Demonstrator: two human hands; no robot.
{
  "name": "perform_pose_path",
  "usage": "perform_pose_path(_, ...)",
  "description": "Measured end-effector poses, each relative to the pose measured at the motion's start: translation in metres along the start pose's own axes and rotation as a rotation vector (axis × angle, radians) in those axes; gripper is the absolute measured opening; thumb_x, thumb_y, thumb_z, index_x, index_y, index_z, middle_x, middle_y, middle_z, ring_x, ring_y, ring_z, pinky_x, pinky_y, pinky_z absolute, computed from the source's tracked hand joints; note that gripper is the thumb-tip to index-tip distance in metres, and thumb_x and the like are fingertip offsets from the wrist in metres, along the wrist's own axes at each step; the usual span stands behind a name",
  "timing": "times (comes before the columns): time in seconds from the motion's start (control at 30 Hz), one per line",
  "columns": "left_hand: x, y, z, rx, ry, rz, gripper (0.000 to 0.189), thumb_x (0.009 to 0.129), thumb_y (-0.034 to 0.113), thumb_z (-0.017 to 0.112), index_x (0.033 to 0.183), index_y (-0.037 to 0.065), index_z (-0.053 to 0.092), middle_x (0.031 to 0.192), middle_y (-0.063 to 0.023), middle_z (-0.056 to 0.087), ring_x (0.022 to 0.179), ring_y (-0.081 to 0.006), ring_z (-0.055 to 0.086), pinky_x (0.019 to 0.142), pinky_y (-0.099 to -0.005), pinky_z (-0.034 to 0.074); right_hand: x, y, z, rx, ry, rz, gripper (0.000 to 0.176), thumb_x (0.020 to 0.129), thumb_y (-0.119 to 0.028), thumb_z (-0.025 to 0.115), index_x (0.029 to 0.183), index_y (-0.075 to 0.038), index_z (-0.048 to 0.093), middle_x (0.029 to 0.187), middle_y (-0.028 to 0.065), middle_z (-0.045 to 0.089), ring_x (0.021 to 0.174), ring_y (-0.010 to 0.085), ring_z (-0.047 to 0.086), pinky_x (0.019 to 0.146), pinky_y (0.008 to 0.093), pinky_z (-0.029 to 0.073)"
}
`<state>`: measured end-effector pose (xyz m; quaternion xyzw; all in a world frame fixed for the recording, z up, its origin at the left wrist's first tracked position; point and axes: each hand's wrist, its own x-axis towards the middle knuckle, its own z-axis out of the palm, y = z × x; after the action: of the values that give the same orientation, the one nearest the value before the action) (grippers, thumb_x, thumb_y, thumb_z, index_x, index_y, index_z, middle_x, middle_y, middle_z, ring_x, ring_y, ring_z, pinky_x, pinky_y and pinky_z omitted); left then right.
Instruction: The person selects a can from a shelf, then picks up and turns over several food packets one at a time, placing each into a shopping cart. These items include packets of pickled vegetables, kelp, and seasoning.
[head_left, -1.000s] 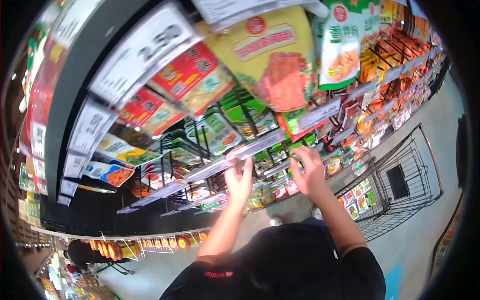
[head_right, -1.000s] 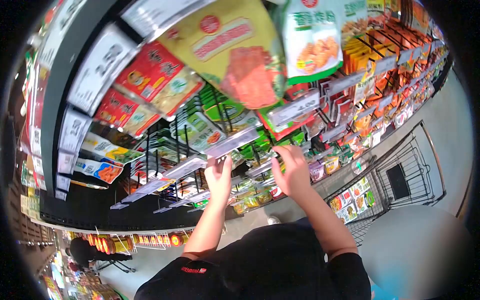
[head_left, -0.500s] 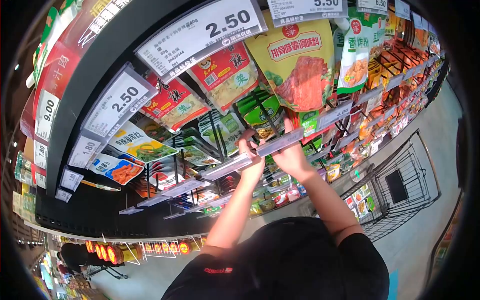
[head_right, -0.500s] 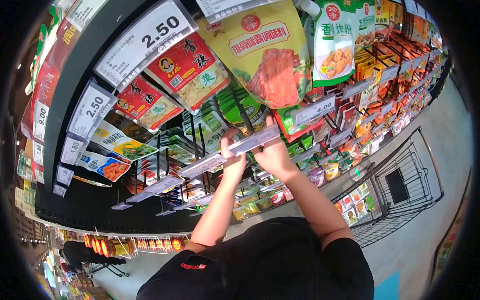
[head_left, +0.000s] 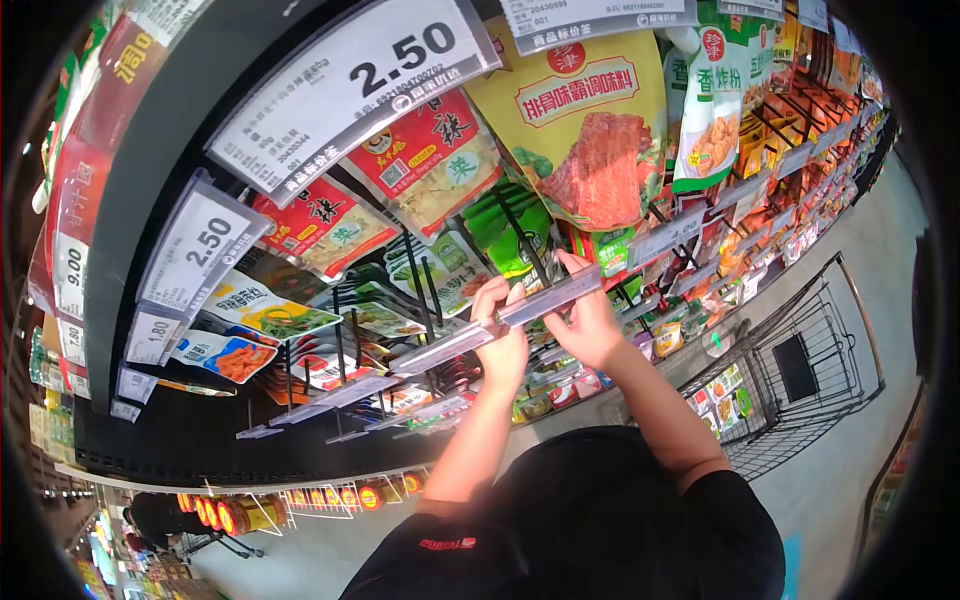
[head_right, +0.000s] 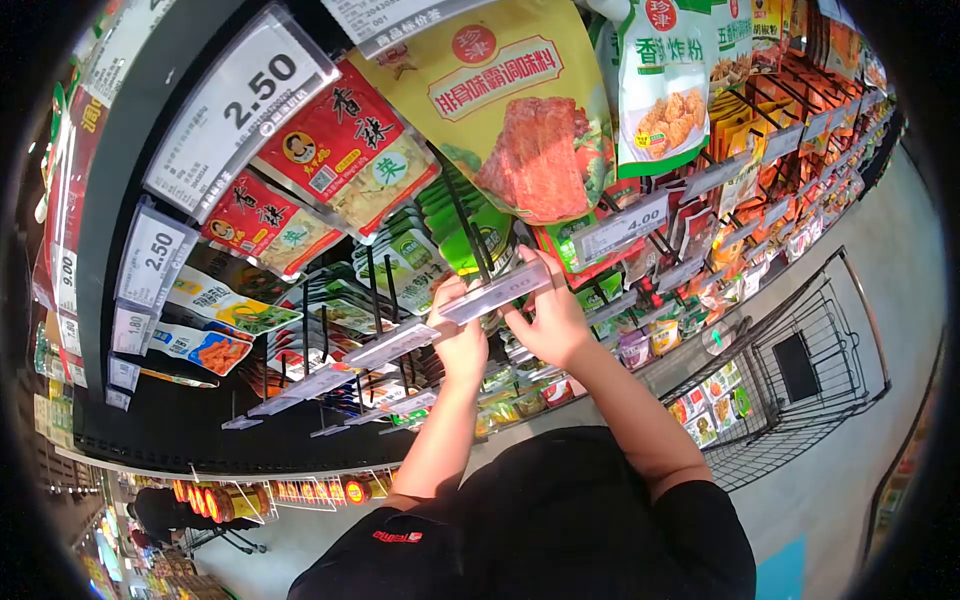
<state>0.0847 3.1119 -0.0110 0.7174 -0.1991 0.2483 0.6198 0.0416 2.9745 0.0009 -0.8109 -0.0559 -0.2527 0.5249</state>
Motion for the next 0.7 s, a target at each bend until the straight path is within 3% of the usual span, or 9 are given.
perform_pose_path(0.1, -0.014, 0.027, -0.011, -0.248, -0.009, -0.261, 0.012, 0.087, -0.003, 0.061, 0.098, 0.0, 0.055, 0.1, -0.0087, 0.06, 0.094, -0.0132, 0.056, 0.084, -0.0284, 0.046, -0.01, -0.003, -0.012, 0.026, -0.069, 0.089, 0.076, 0.077, -0.016, 0.073, 0.14, -0.001, 0.032, 0.124, 0.0197, 0.045, 0.067, 0.0207, 0.055, 0.064, 0.0303, 0.049)
perform_pose_path(0.23, -0.022, 0.03, -0.021, -0.393, -0.039, -0.327, 0.013, 0.088, -0.006, 0.057, 0.1, -0.001, 0.055, 0.093, -0.0059, 0.061, 0.09, -0.012, 0.058, 0.083, -0.0256, 0.045, -0.022, -0.002, -0.019, -0.095, 0.078, -0.015, 0.065, 0.078, -0.018, 0.074, 0.131, 0.004, 0.044, 0.096, 0.0181, 0.057, 0.059, 0.0166, 0.052, 0.058, 0.0295, 0.046)
perform_pose_path(0.27, -0.023, 0.032, -0.024, -0.426, -0.032, -0.356, 0.012, 0.088, -0.005, 0.058, 0.099, 0.0, 0.056, 0.095, -0.0061, 0.062, 0.09, -0.0112, 0.057, 0.082, -0.0251, 0.045, -0.026, -0.005, -0.023, -0.025, 0.055, 0.068, 0.049, 0.08, -0.017, 0.073, 0.12, 0.004, 0.053, 0.082, 0.0103, 0.06, 0.057, 0.0083, 0.05, 0.054, 0.0259, 0.044)
perform_pose_path(0.3, -0.027, 0.033, -0.026, -0.513, -0.001, -0.363, 0.011, 0.088, -0.004, 0.059, 0.098, 0.0, 0.057, 0.096, -0.0064, 0.063, 0.088, -0.0101, 0.057, 0.081, -0.0246, 0.044, -0.028, -0.007, -0.028, -0.026, 0.045, 0.078, 0.049, 0.08, -0.017, 0.073, 0.12, 0.004, 0.053, 0.082, 0.0103, 0.06, 0.057, 0.0083, 0.05, 0.054, 0.0259, 0.044)
perform_pose_path(0.37, -0.03, 0.038, -0.034, -0.584, -0.088, -0.385, 0.011, 0.088, -0.003, 0.06, 0.098, 0.0, 0.057, 0.094, -0.006, 0.064, 0.086, -0.0093, 0.058, 0.08, -0.0241, 0.044, -0.034, -0.005, -0.037, 0.418, -0.251, 0.366, 0.037, 0.082, -0.015, 0.072, 0.111, 0.003, 0.057, 0.077, 0.0015, 0.06, 0.06, 0.0015, 0.049, 0.053, 0.0215, 0.042)
perform_pose_path(0.4, -0.032, 0.043, -0.035, -0.602, -0.087, -0.469, 0.01, 0.088, -0.002, 0.061, 0.097, 0.0, 0.058, 0.092, -0.0054, 0.065, 0.084, -0.009, 0.058, 0.079, -0.0236, 0.044, -0.04, -0.003, -0.041, 0.569, -0.287, 0.432, 0.025, 0.086, -0.012, 0.069, 0.104, 0.002, 0.059, 0.08, -0.0045, 0.061, 0.065, -0.0016, 0.05, 0.054, 0.0187, 0.041)
perform_pose_path(0.5, -0.042, 0.055, -0.034, -0.685, -0.124, -0.53, 0.005, 0.089, 0.0, 0.061, 0.094, 0.001, 0.058, 0.086, -0.0019, 0.063, 0.076, -0.0063, 0.055, 0.071, -0.0208, 0.042, -0.051, -0.009, -0.047, 0.832, -0.217, 0.44, 0.019, 0.089, -0.009, 0.065, 0.104, 0.001, 0.061, 0.087, -0.0028, 0.063, 0.071, 0.0, 0.054, 0.059, 0.0178, 0.043)
perform_pose_path(0.53, -0.046, 0.059, -0.031, -0.685, -0.123, -0.543, 0.005, 0.089, 0.0, 0.061, 0.094, 0.001, 0.058, 0.086, -0.0019, 0.063, 0.076, -0.0063, 0.055, 0.071, -0.0208, 0.042, -0.05, -0.018, -0.05, 0.901, -0.184, 0.43, 0.017, 0.091, -0.009, 0.061, 0.106, 0.001, 0.062, 0.094, -0.0004, 0.066, 0.08, 0.0026, 0.056, 0.068, 0.0188, 0.045)
perform_pose_path(0.7, -0.061, 0.063, -0.022, -0.853, -0.122, -0.859, 0.009, 0.095, 0.01, 0.053, 0.091, 0.003, 0.057, 0.076, 0.0009, 0.057, 0.068, -0.0042, 0.05, 0.062, -0.019, 0.04, -0.059, -0.004, -0.059, 0.941, -0.178, 0.506, 0.021, 0.091, -0.009, 0.06, 0.108, 0.004, 0.063, 0.099, 0.0039, 0.067, 0.09, 0.0073, 0.059, 0.081, 0.0247, 0.046)
